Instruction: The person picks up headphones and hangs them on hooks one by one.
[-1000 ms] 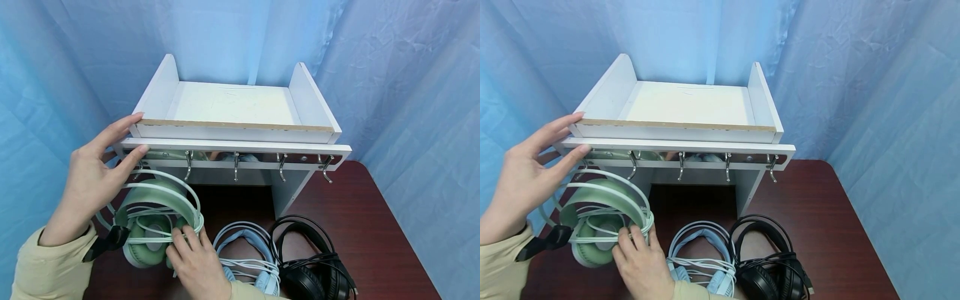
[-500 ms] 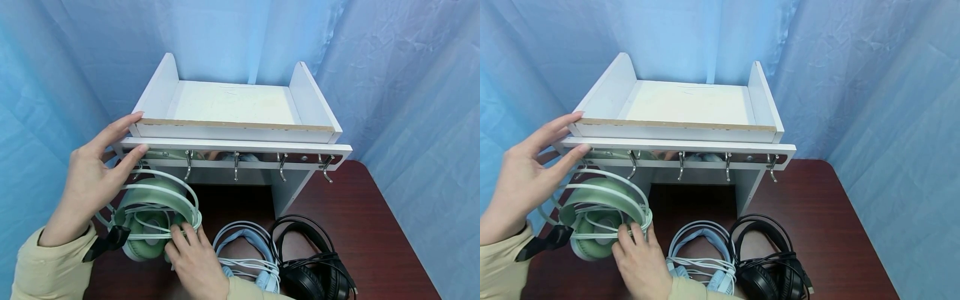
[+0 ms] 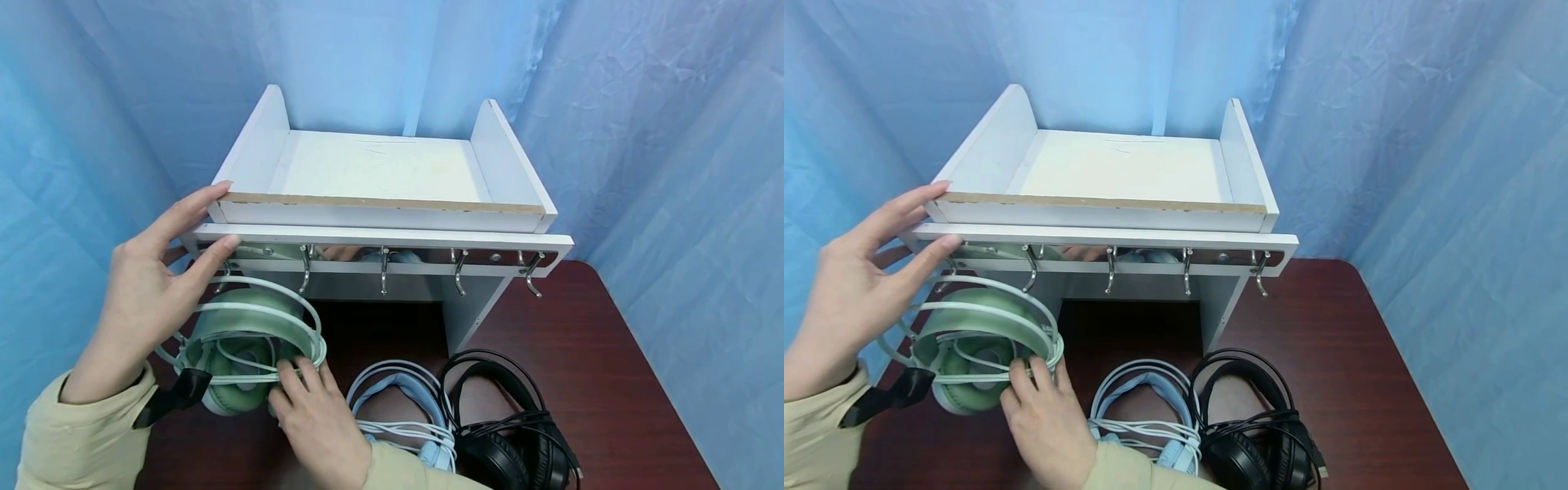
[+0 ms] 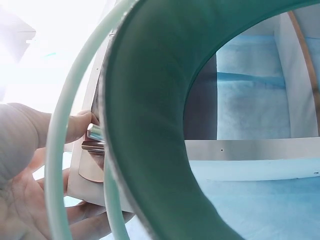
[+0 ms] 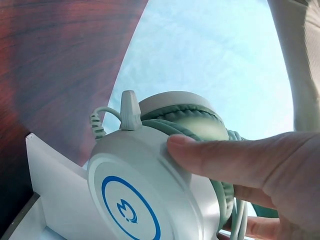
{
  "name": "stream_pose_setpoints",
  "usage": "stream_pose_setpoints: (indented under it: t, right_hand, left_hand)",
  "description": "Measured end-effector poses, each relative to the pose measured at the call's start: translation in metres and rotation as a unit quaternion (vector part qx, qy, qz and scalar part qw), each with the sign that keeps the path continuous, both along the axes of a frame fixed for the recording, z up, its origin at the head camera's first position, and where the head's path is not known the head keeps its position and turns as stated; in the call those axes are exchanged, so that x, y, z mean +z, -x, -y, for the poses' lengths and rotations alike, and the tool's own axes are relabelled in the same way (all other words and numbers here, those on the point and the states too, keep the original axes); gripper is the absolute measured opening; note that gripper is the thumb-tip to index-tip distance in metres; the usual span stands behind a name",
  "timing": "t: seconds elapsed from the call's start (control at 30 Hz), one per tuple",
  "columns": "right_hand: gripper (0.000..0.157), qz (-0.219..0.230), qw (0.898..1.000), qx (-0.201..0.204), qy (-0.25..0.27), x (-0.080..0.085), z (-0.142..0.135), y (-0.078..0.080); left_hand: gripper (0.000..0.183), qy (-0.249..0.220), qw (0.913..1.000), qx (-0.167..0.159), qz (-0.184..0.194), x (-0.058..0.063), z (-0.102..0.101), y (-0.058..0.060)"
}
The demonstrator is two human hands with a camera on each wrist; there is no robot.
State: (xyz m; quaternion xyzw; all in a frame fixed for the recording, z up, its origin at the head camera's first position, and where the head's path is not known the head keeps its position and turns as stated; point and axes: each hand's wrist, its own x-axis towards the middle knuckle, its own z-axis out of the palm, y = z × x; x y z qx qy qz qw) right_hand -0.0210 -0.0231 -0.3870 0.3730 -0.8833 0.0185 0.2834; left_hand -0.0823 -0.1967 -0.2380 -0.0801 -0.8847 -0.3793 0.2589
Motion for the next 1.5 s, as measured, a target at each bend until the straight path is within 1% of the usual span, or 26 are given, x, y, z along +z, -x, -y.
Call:
stream_pose_setpoints:
  t: [0.13, 0.3, 0.43, 0.53, 0.63, 0.73, 0.93, 1.17, 1.27, 1.33, 1.5]
  right_hand:
    - [0.01, -0.018, 1.0, 0.004, -0.001, -0.001, 0.001, 0.004]
    - [0.01, -0.031, 0.999, 0.009, -0.001, -0.001, 0.001, 0.007]
    - [0.015, -0.013, 1.0, 0.007, -0.006, 0.0, 0.001, 0.008]
    - [0.014, 0.004, 1.0, 0.005, -0.013, -0.002, 0.002, 0.009]
    - [0.01, -0.002, 1.0, 0.005, -0.018, -0.002, 0.002, 0.01]
    - [0.011, -0.007, 1.0, 0.005, -0.023, -0.002, 0.002, 0.012]
    - [0.015, 0.01, 0.999, 0.005, -0.031, 0.0, 0.001, 0.013]
    - [0.022, 0.003, 0.999, 0.006, -0.036, -0.001, 0.0, 0.014]
    - [0.022, 0.001, 0.999, 0.008, -0.034, -0.001, 0.0, 0.015]
    - [0.025, 0.005, 0.999, 0.011, -0.032, -0.001, 0.0, 0.015]
    - [0.039, 0.031, 0.999, 0.024, -0.024, -0.001, -0.001, 0.016]
  left_hand:
    - [0.054, -0.002, 0.9999, 0.002, 0.012, 0.001, 0.0, 0.0]
    - [0.054, -0.002, 0.9999, 0.004, 0.015, 0.001, 0.0, 0.0]
    - [0.054, 0.001, 0.9999, 0.007, 0.013, 0.001, 0.0, 0.0]
    - [0.054, 0.002, 0.9999, 0.007, 0.012, 0.001, 0.0, 0.0]
    - [0.054, 0.0, 1.0, 0.005, 0.008, 0.001, 0.0, 0.0]
    - [0.053, -0.001, 1.0, 0.004, 0.005, 0.0, 0.0, 0.0]
    - [0.053, 0.002, 1.0, 0.008, 0.006, 0.0, 0.0, 0.0]
    - [0.054, 0.003, 0.9999, 0.009, 0.004, 0.0, -0.001, 0.001]
    - [0.054, 0.0, 1.0, 0.007, 0.005, 0.0, -0.001, 0.001]
    - [0.053, -0.001, 1.0, 0.006, 0.006, 0.0, -0.001, 0.001]
    - [0.053, -0.004, 1.0, 0.007, 0.001, -0.001, 0.0, 0.001]
